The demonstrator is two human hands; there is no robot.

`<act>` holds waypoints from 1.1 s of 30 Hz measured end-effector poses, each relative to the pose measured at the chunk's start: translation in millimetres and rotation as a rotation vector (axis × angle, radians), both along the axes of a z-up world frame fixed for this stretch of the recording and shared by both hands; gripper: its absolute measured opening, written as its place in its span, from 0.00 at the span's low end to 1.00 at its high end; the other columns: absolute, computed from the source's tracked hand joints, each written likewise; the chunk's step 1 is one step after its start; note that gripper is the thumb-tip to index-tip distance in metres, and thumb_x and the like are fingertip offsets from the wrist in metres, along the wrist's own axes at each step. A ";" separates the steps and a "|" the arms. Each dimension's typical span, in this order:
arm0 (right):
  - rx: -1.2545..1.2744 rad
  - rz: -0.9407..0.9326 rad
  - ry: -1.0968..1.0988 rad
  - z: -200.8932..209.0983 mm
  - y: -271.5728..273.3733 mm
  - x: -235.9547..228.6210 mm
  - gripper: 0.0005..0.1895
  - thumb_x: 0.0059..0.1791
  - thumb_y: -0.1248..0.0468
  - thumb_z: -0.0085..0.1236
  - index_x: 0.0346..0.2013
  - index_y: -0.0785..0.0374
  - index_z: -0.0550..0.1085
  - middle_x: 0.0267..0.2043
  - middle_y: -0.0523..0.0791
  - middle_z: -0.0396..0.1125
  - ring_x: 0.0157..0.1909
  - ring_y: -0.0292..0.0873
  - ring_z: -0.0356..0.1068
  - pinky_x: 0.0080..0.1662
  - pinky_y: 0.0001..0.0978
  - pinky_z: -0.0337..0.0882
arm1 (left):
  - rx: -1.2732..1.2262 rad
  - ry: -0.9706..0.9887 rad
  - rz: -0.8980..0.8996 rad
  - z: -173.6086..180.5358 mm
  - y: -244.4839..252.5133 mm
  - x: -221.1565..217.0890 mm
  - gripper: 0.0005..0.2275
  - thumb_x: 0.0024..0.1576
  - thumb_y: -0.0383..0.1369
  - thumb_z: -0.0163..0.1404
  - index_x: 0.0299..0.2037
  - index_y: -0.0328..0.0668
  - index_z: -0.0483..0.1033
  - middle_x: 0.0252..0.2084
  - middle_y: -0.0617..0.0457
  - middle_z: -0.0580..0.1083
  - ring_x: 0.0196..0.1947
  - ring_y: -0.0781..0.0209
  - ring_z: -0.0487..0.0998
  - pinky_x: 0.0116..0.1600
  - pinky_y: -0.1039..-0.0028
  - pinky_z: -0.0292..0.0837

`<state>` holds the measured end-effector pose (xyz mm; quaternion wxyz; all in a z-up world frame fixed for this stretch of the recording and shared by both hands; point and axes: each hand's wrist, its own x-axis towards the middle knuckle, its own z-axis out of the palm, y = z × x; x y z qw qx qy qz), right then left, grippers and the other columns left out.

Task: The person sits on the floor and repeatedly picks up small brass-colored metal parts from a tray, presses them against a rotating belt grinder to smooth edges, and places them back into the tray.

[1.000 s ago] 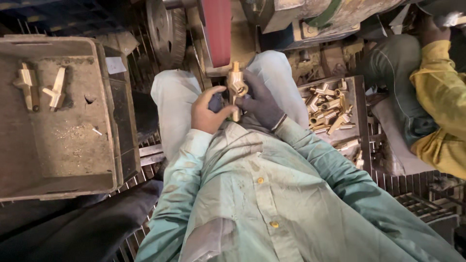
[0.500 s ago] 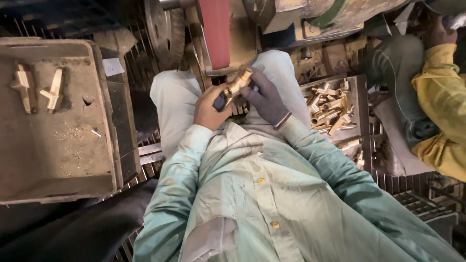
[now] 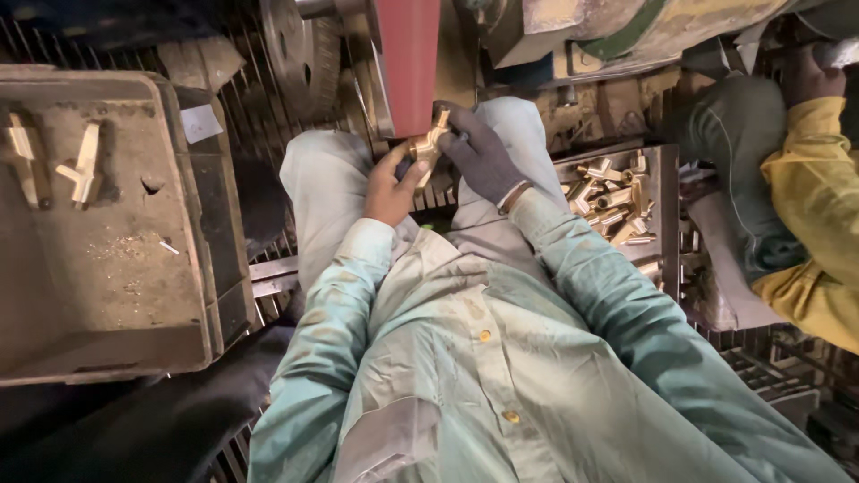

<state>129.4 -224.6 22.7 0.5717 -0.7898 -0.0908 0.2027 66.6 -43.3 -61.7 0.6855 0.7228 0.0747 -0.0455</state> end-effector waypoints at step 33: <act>-0.467 0.401 -0.415 -101.3 1.3 9.7 0.14 0.47 0.63 0.60 0.47 0.59 0.75 0.52 0.51 0.71 0.59 0.56 0.66 0.60 0.50 0.65 | -0.701 0.758 0.252 -6.4 4.4 15.4 0.10 0.62 0.36 0.50 0.39 0.36 0.78 0.29 0.47 0.79 0.20 0.62 0.76 0.18 0.78 0.55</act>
